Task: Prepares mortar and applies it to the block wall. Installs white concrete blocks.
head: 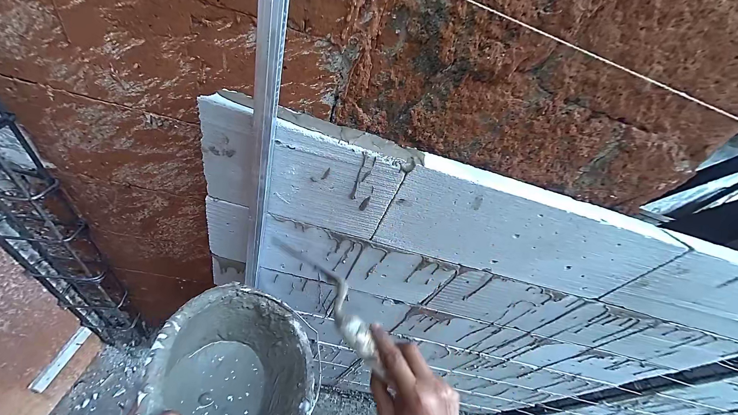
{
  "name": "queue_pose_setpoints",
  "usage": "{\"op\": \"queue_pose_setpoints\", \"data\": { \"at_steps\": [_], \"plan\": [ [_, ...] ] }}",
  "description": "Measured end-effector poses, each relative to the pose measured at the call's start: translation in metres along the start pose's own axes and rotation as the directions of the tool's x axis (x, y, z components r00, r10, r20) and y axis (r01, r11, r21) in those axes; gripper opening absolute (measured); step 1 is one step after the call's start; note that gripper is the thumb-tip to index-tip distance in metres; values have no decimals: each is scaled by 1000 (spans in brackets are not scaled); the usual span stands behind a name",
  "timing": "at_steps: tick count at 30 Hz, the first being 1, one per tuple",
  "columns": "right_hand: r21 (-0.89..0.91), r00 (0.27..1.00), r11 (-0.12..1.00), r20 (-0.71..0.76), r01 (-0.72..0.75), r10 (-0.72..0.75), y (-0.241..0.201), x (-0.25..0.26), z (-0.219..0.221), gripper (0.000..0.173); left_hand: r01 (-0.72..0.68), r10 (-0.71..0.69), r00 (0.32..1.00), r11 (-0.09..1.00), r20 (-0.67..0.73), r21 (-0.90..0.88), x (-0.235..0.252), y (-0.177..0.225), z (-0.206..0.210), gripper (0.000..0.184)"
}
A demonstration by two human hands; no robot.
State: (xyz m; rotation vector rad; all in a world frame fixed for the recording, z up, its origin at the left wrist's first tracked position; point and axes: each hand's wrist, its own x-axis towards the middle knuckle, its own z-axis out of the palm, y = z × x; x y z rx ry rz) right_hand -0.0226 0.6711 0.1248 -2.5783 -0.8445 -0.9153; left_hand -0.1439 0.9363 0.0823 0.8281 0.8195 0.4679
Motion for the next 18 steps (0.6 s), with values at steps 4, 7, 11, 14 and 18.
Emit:
{"op": "queue_pose_setpoints", "data": {
  "at_steps": [4,7,11,14,18],
  "plan": [
    [150,705,965,707,-217,49,-11,-14,-9,51,0,-3,999,999,55,51,-3,-6,14,60],
    [39,434,956,896,-290,95,-19,-17,19,47,-44,31,995,990,98,133,-9,-14,27,70],
    [175,321,809,947,-561,18,1,-28,44,39,-36,16,992,987,128,158,-11,-20,36,75],
    [191,201,406,979,-894,-19,25,-40,48,31,-11,-1,995,992,98,128,-7,-15,38,74],
    [183,177,43,977,-982,-122,40,-38,28,23,16,-19,997,999,76,39,-3,-4,35,69]
  ]
}}
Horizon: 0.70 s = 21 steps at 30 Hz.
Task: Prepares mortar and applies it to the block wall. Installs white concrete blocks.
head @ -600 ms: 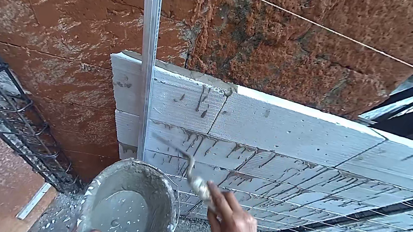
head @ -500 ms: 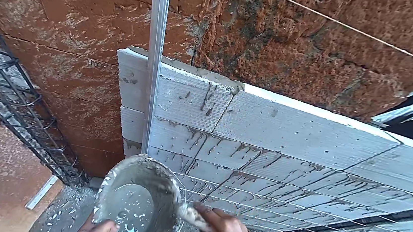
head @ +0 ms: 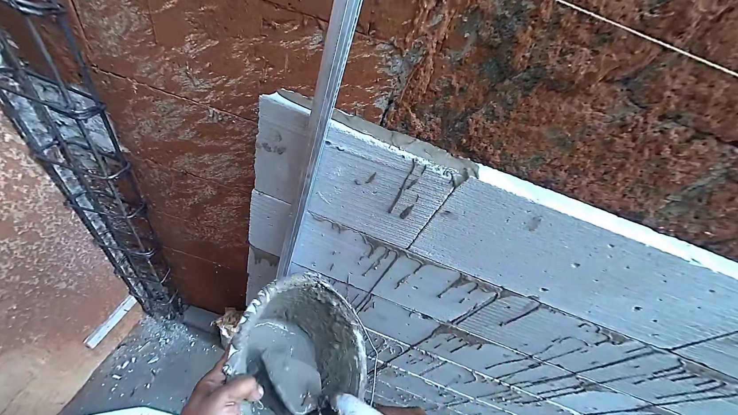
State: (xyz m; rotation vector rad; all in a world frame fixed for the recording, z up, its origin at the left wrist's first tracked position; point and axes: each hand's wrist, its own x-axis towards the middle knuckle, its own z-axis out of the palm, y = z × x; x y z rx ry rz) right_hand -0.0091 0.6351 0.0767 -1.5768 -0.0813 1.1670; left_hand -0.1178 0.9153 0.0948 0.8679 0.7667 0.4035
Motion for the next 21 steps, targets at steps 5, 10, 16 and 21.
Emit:
{"op": "queue_pose_setpoints", "data": {
  "at_steps": [5,10,16,21],
  "plan": [
    [22,936,943,-129,333,-328,-78,-60,2,14,24,-29,999,987,-30,-162,2,23,-5,58],
    [-411,651,720,-320,559,-688,-210,-86,8,17,-53,47,998,984,-43,-171,-5,31,-11,64],
    [-976,455,131,-39,173,-890,-367,-14,3,43,-89,75,994,980,-81,-178,-10,27,-25,68],
    [-975,488,-187,220,116,-845,-409,34,-7,54,-49,30,993,985,-116,-166,-17,22,-39,63]
  ]
}}
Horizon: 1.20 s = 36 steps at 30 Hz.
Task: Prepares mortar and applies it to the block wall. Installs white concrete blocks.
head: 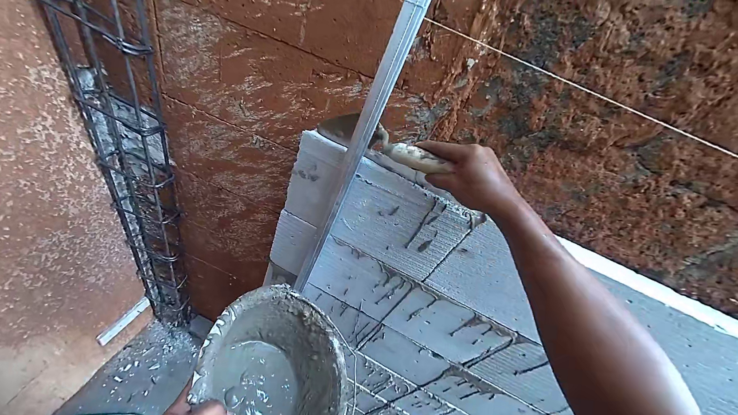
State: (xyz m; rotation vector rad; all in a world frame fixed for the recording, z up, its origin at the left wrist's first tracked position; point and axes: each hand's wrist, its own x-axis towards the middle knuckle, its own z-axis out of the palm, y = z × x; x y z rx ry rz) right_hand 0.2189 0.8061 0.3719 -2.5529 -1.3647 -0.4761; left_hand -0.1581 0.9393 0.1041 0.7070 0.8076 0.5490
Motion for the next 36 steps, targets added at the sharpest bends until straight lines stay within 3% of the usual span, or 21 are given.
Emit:
{"op": "queue_pose_setpoints", "data": {
  "at_steps": [5,8,10,14,18,20,22,25,28,30,33,35,36],
  "plan": [
    [31,996,999,-87,-29,31,12,-25,10,56,23,-22,1000,1000,-20,19,-3,-4,-9,66],
    [-62,990,994,-112,-95,87,24,-52,2,57,18,-18,1000,999,-18,31,-4,-5,-9,65],
    [-166,974,977,-206,-133,97,22,-82,5,55,11,-10,1000,999,-12,44,-2,-4,-9,61],
    [-366,929,914,-368,-175,30,0,-148,68,48,13,-14,1000,998,11,59,3,-10,-1,61],
    [-580,861,763,-505,-286,-61,-25,-209,128,52,10,-13,999,998,46,59,8,-12,16,64],
    [-522,813,774,-582,-359,-16,-35,-238,134,45,18,-22,998,997,52,77,8,-13,22,62],
    [-353,794,857,-599,-375,101,-54,-275,136,40,31,-38,996,995,75,90,10,-15,28,60],
    [-47,879,955,-407,-293,250,-85,-326,136,46,35,-51,992,990,116,140,10,-21,42,60],
    [129,927,918,47,-375,372,-103,-352,119,46,22,-64,980,975,187,219,9,-33,56,58],
    [59,849,879,296,-473,437,-108,-356,125,46,-1,-80,962,956,262,294,8,-42,61,61],
    [-50,632,784,562,-618,534,-111,-356,145,47,-59,-93,923,925,375,376,1,-62,73,70],
    [92,550,668,655,-739,518,-104,-368,158,40,-79,-116,898,906,424,415,-4,-73,81,73],
    [205,515,545,690,-813,508,-97,-378,163,35,-76,-124,894,905,430,419,-4,-77,85,73]
  ]
}}
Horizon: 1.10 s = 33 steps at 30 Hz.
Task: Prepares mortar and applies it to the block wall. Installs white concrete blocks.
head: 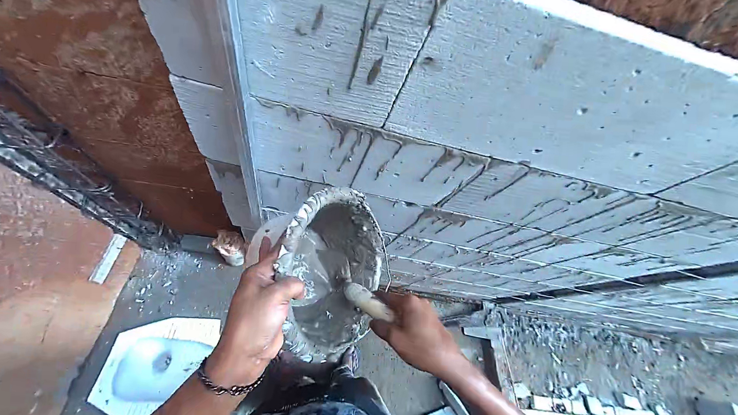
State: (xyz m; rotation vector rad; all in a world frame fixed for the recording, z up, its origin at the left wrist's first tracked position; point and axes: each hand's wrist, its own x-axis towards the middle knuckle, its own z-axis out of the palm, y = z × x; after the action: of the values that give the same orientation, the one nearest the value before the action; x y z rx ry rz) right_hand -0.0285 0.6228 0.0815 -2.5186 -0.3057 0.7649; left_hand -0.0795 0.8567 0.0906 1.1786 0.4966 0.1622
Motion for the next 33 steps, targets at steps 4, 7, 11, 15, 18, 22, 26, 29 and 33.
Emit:
{"op": "queue_pose_setpoints", "data": {
  "at_steps": [4,7,11,15,18,22,26,29,33],
  "plan": [
    [761,958,591,277,-269,78,49,-17,4,18,71,-75,995,996,-69,-61,5,2,3,70],
    [875,971,440,239,-204,-26,48,-32,-26,21,107,-129,983,981,-132,-161,6,22,5,67],
    [906,985,406,-60,122,-162,21,-52,-100,18,88,-146,975,948,-170,-306,5,46,2,50],
    [522,794,665,-580,534,-182,-25,-49,-185,26,25,-85,984,934,-155,-356,-1,58,2,60],
    [-300,447,877,-770,376,-455,-36,-18,-239,44,-20,-47,982,939,-185,-343,-5,60,0,59],
    [-680,298,733,-707,-35,-641,-36,28,-241,50,-21,-47,979,943,-196,-332,-9,55,-15,58],
    [-626,265,767,-770,-142,-580,-64,48,-185,54,-6,-66,975,947,-213,-322,-9,40,-32,61],
    [-628,209,763,-775,-152,-596,-117,62,-151,51,2,-91,954,955,-285,-298,-10,33,-36,58],
    [-722,164,680,-691,-128,-704,-172,98,-118,58,9,-104,941,959,-322,-285,-12,24,-45,65]
  ]
}}
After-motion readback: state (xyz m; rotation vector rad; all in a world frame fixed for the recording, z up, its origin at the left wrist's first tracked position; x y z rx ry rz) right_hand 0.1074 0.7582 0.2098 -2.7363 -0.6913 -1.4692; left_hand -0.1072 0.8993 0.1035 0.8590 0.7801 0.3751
